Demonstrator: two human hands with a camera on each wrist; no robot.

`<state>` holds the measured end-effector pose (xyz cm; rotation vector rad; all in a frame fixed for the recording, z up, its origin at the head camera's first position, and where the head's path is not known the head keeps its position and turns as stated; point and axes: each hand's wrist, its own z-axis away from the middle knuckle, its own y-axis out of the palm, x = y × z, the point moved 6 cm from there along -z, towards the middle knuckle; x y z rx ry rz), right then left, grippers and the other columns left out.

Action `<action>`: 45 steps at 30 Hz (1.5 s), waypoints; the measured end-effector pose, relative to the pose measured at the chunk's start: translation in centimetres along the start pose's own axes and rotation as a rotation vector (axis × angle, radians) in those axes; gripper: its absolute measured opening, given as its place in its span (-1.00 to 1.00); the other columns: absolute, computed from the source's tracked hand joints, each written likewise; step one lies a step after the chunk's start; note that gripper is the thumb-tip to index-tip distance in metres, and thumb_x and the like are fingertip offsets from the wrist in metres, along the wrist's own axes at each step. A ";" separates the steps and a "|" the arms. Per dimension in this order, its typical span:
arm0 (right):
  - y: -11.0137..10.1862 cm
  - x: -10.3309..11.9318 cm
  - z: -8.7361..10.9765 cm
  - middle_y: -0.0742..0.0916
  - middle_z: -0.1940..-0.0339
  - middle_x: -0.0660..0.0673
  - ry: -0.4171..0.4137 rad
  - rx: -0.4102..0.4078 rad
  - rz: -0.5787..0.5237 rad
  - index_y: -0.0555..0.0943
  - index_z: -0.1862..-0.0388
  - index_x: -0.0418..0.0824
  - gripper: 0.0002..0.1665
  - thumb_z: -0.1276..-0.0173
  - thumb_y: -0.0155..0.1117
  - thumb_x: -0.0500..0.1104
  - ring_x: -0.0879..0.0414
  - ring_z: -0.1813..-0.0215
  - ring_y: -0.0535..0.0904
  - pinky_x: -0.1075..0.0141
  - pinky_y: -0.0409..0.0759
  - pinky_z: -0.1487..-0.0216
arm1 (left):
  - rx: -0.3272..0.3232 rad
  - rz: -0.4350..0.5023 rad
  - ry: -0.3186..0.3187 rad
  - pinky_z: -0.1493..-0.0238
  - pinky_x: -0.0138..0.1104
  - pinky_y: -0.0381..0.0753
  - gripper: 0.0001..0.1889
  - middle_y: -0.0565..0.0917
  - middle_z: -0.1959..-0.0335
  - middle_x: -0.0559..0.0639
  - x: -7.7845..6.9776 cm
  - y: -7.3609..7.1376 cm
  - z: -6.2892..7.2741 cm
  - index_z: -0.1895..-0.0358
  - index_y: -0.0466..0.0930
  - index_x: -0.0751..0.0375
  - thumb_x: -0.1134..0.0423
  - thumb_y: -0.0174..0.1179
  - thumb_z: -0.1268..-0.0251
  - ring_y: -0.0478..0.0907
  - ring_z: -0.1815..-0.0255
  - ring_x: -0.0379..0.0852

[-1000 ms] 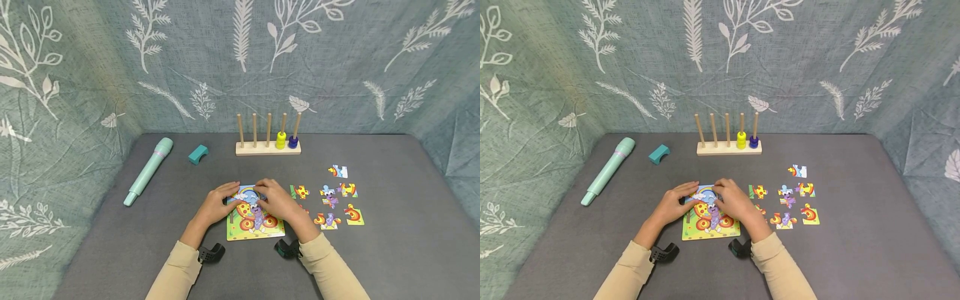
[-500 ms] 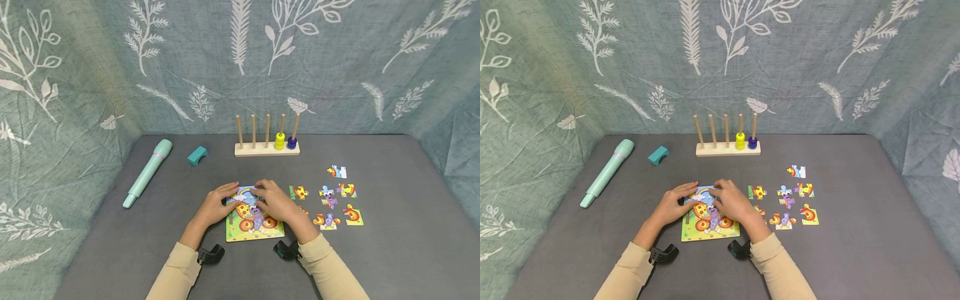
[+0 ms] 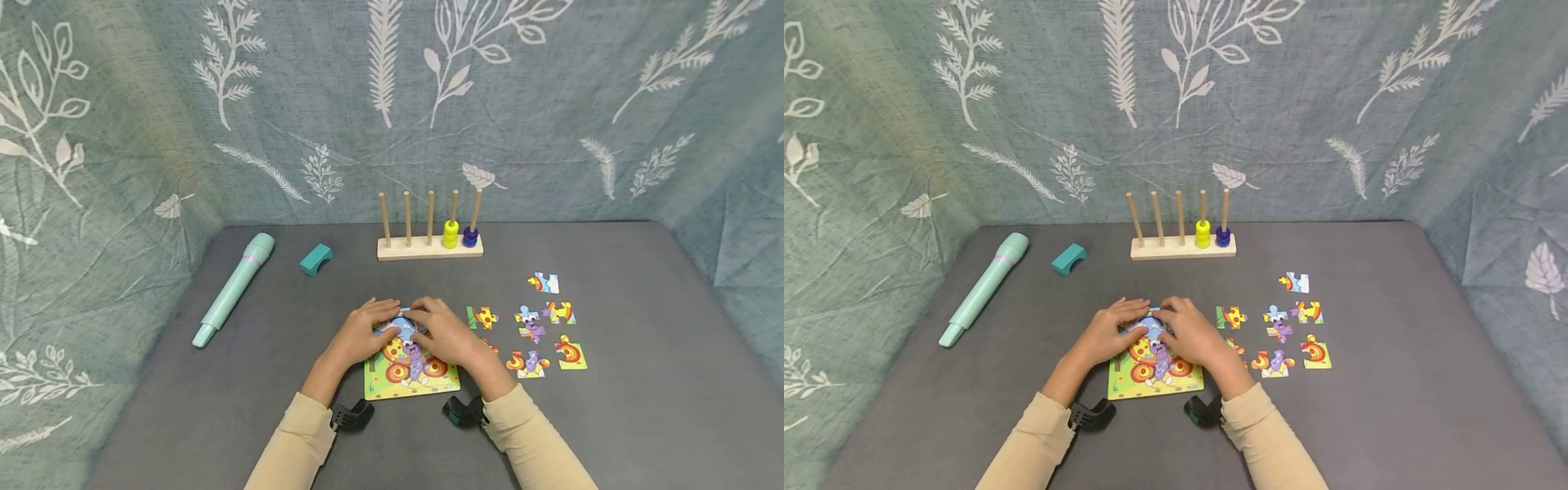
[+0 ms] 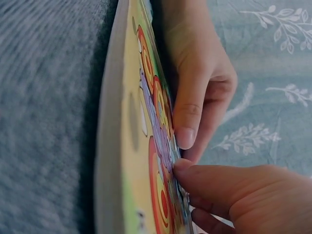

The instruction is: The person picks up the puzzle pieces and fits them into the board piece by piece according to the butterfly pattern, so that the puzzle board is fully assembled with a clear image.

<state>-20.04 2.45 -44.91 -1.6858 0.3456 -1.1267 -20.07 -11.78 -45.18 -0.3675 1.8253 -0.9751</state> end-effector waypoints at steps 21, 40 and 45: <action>-2.6 -0.9 1.2 0.46 -0.33 -0.25 0.029 -0.019 -0.219 0.33 -0.38 -0.28 -0.28 -0.28 0.32 -0.11 -0.17 -0.34 0.38 -0.09 0.43 -0.30 | -0.032 0.002 0.000 -0.49 -0.14 0.19 -0.55 0.54 -0.23 0.07 0.7 0.4 0.5 -0.17 0.55 0.28 0.18 0.27 -0.23 0.40 -0.33 0.01; -8.2 -7.0 4.6 0.43 -0.35 -0.33 0.155 -0.088 -0.182 0.32 -0.38 -0.30 -0.26 -0.28 0.32 -0.10 -0.30 -0.36 0.31 -0.23 0.35 -0.30 | -0.039 -0.010 -0.013 -0.48 -0.22 0.23 -0.54 0.55 -0.23 0.04 0.6 0.2 0.3 -0.18 0.56 0.23 0.15 0.27 -0.23 0.40 -0.33 -0.03; -11.0 -10.0 6.4 0.42 -0.34 -0.36 0.215 -0.114 -0.157 0.31 -0.37 -0.35 -0.28 -0.31 0.28 -0.10 -0.32 -0.36 0.28 -0.23 0.29 -0.31 | -0.034 -0.009 -0.017 -0.46 -0.20 0.25 -0.55 0.55 -0.23 0.04 0.8 0.2 0.4 -0.17 0.56 0.23 0.15 0.27 -0.23 0.41 -0.33 -0.02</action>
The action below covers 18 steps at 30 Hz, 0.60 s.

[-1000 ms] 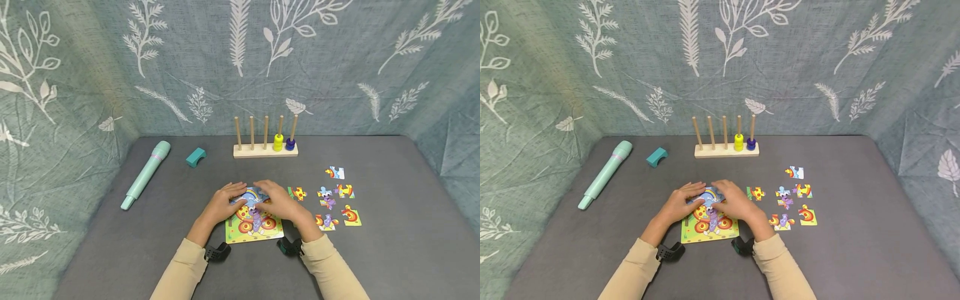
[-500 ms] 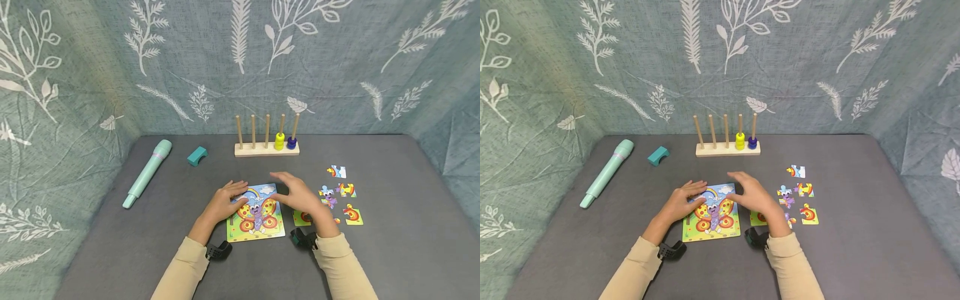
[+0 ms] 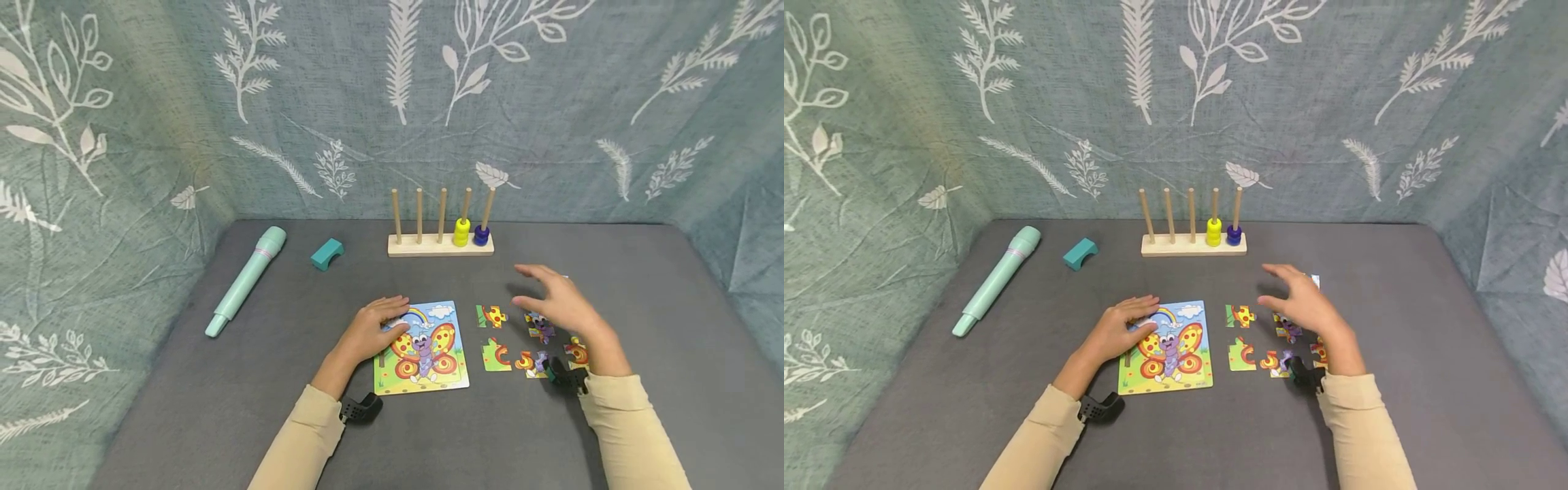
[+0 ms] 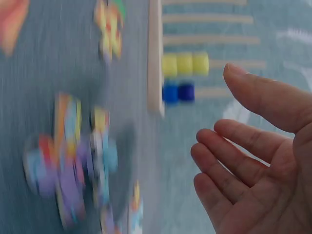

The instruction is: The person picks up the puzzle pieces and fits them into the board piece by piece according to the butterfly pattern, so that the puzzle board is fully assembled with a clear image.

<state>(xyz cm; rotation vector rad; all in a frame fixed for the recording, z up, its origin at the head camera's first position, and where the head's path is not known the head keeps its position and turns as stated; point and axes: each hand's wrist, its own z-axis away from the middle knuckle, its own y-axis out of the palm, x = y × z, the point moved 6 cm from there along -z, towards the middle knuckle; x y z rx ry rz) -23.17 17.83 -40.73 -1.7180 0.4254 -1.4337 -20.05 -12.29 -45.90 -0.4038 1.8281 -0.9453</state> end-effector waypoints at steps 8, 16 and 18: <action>-3.8 -4.0 1.1 0.40 -0.33 -0.44 0.085 -0.012 -0.021 0.28 -0.37 -0.42 -0.24 -0.32 0.26 -0.05 -0.42 -0.34 0.26 -0.22 0.28 -0.32 | -0.001 -0.006 -0.007 -0.46 -0.20 0.26 -0.55 0.55 -0.22 0.03 0.1 0.0 0.1 -0.17 0.56 0.22 0.14 0.27 -0.23 0.41 -0.33 -0.03; -4.3 -7.6 0.7 0.37 -0.32 -0.51 0.187 0.070 -0.034 0.24 -0.37 -0.49 -0.24 -0.36 0.21 -0.07 -0.42 -0.34 0.25 -0.22 0.29 -0.31 | 0.010 0.000 -0.015 -0.47 -0.21 0.24 -0.55 0.54 -0.24 0.02 0.2 0.0 0.1 -0.19 0.56 0.20 0.13 0.25 -0.24 0.39 -0.34 -0.05; -4.2 -8.2 0.4 0.41 -0.28 -0.53 0.191 0.081 -0.001 0.28 -0.33 -0.51 -0.26 -0.34 0.23 -0.08 -0.42 -0.31 0.29 -0.22 0.32 -0.28 | 0.011 0.002 -0.016 -0.47 -0.21 0.24 -0.55 0.54 -0.24 0.02 0.3 0.0 0.1 -0.19 0.55 0.20 0.14 0.26 -0.24 0.39 -0.34 -0.05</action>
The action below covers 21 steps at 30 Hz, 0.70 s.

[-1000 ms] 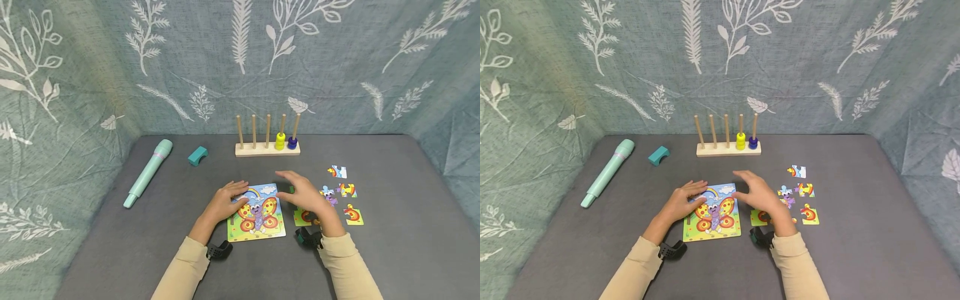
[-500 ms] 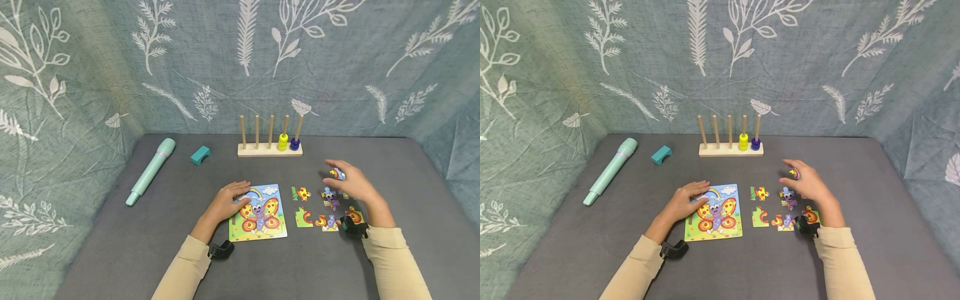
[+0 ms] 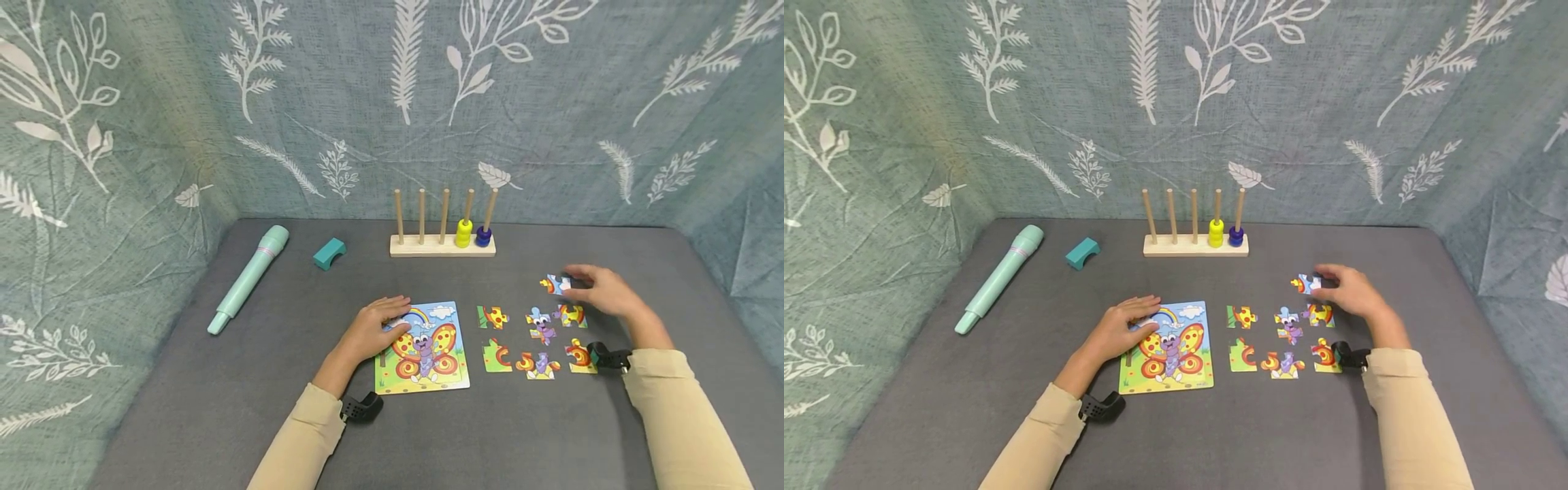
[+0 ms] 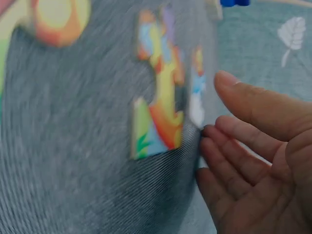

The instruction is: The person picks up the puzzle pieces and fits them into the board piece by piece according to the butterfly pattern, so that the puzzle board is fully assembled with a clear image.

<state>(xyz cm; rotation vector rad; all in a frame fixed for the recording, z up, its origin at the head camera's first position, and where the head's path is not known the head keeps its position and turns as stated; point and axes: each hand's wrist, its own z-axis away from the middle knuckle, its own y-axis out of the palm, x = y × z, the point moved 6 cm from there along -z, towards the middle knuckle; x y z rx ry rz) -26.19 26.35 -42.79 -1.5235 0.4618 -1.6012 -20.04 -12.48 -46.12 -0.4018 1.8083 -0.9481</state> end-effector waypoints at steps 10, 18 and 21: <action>0.1 -0.9 -0.9 0.47 -0.09 -0.49 -0.043 -0.041 0.127 0.44 -0.18 -0.52 -0.35 -0.21 0.36 -0.17 -0.39 -0.14 0.38 -0.25 0.36 -0.14 | -0.008 0.006 -0.002 -0.47 -0.20 0.23 -0.54 0.54 -0.24 0.03 -0.1 0.2 0.1 -0.19 0.55 0.22 0.14 0.26 -0.23 0.39 -0.34 -0.03; 0.3 -1.0 -1.0 0.48 -0.07 -0.45 -0.037 -0.058 0.145 0.47 -0.16 -0.50 -0.40 -0.21 0.35 -0.20 -0.37 -0.14 0.38 -0.25 0.34 -0.15 | -0.016 0.001 -0.009 -0.48 -0.20 0.23 -0.54 0.54 -0.24 0.02 -0.2 0.4 0.4 -0.18 0.56 0.21 0.14 0.27 -0.23 0.39 -0.34 -0.04; 0.3 -1.2 -1.0 0.47 -0.09 -0.46 -0.033 -0.056 0.145 0.46 -0.16 -0.51 -0.43 -0.24 0.30 -0.23 -0.39 -0.16 0.36 -0.27 0.32 -0.17 | -0.015 -0.006 -0.015 -0.48 -0.20 0.23 -0.54 0.54 -0.24 0.02 -0.2 0.4 0.4 -0.18 0.56 0.21 0.14 0.27 -0.23 0.39 -0.34 -0.05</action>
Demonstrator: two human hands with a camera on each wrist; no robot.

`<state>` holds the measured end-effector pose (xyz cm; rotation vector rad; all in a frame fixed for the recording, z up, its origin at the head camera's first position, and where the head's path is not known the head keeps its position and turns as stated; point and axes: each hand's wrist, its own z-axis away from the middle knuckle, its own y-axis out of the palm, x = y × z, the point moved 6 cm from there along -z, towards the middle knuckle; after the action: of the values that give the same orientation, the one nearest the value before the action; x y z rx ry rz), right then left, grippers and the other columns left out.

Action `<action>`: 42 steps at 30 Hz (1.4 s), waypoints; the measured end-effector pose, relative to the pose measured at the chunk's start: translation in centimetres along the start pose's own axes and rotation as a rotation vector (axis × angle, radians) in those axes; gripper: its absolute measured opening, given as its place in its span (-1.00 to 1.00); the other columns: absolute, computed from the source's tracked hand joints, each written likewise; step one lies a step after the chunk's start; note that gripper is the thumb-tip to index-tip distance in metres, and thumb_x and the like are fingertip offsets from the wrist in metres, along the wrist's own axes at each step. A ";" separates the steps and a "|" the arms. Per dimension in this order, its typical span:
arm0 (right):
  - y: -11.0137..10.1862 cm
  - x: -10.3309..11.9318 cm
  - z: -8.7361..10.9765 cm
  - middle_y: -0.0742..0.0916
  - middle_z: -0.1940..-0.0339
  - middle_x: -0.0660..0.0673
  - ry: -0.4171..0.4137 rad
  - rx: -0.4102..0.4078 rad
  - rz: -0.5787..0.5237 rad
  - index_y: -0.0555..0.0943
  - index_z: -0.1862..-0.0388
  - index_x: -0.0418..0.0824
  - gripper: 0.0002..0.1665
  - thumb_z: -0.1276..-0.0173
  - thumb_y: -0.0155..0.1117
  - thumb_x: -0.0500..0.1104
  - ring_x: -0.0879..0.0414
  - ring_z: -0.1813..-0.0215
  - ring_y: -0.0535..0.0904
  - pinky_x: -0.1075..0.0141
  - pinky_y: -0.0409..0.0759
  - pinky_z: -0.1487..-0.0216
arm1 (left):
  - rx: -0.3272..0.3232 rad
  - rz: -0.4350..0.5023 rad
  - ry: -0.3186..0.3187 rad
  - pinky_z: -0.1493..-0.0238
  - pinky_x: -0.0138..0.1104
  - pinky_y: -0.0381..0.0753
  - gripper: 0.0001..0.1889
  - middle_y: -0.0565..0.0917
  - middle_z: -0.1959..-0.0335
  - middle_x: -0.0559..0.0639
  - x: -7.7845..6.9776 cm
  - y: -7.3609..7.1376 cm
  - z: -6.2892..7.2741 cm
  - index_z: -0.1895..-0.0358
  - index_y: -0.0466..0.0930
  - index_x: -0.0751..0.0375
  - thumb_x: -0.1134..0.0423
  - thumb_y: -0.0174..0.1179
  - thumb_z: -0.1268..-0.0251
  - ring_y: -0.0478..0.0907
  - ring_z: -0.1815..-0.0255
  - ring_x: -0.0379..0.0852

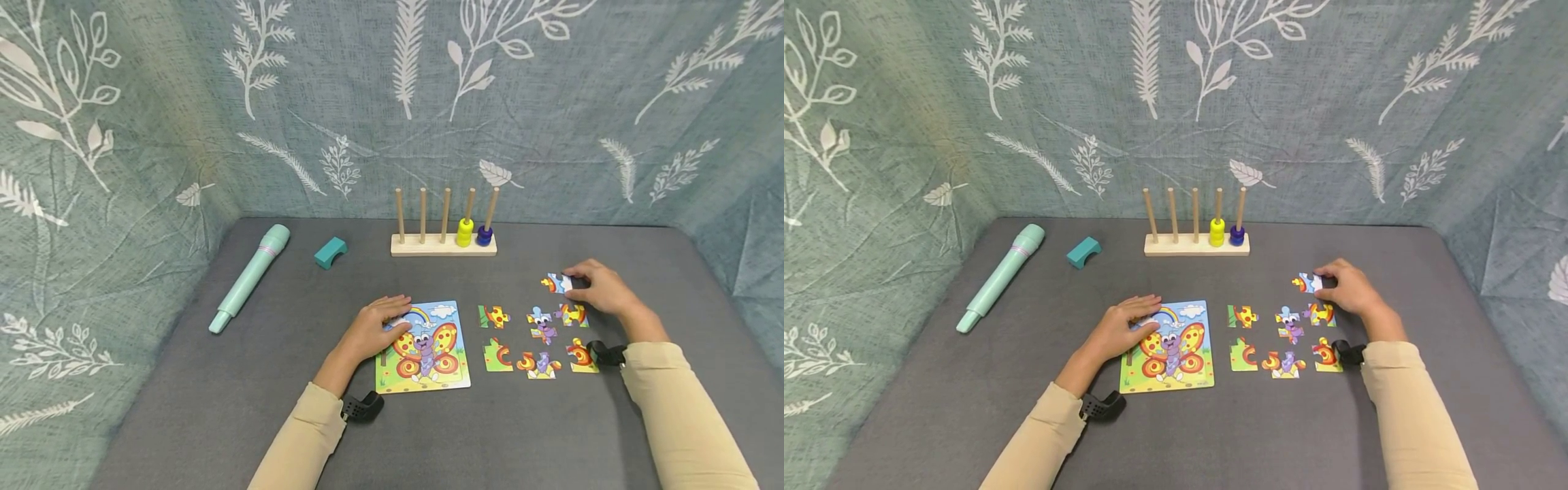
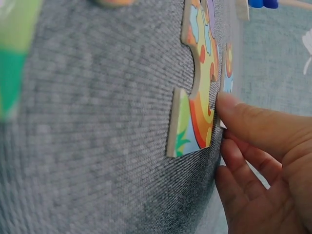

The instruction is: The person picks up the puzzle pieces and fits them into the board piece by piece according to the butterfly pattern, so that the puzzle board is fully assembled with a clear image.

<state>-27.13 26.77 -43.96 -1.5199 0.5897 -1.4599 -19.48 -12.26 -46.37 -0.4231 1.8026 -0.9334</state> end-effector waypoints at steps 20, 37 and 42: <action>-0.1 0.9 0.3 0.44 -0.07 -0.58 0.105 -0.005 0.074 0.38 -0.18 -0.64 -0.16 -0.21 0.35 0.03 -0.44 -0.11 0.37 -0.26 0.38 -0.13 | 0.009 0.007 -0.006 -0.47 -0.20 0.24 -0.55 0.55 -0.23 0.03 -0.3 -0.4 -0.2 -0.17 0.56 0.22 0.15 0.27 -0.23 0.40 -0.33 -0.03; 0.6 2.6 -0.7 0.41 -0.05 -0.62 0.227 -0.003 0.180 0.40 -0.08 -0.73 -0.21 -0.22 0.30 -0.01 -0.44 -0.10 0.36 -0.22 0.44 -0.13 | 0.018 0.008 -0.011 -0.47 -0.20 0.24 -0.54 0.54 -0.24 0.03 -0.4 -0.6 -0.3 -0.18 0.56 0.22 0.15 0.27 -0.23 0.39 -0.34 -0.04; 0.3 2.6 -0.7 0.45 -0.01 -0.62 0.142 -0.040 0.135 0.41 -0.09 -0.70 -0.31 -0.17 0.32 -0.15 -0.46 -0.08 0.36 -0.23 0.43 -0.10 | 0.013 0.009 -0.004 -0.47 -0.20 0.25 -0.55 0.55 -0.23 0.02 -0.3 -0.6 -0.3 -0.17 0.56 0.22 0.15 0.27 -0.23 0.40 -0.33 -0.04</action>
<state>-27.23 24.25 -42.96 -1.3862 0.7951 -1.4664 -19.73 -12.29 -45.65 -0.4078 1.7924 -0.9370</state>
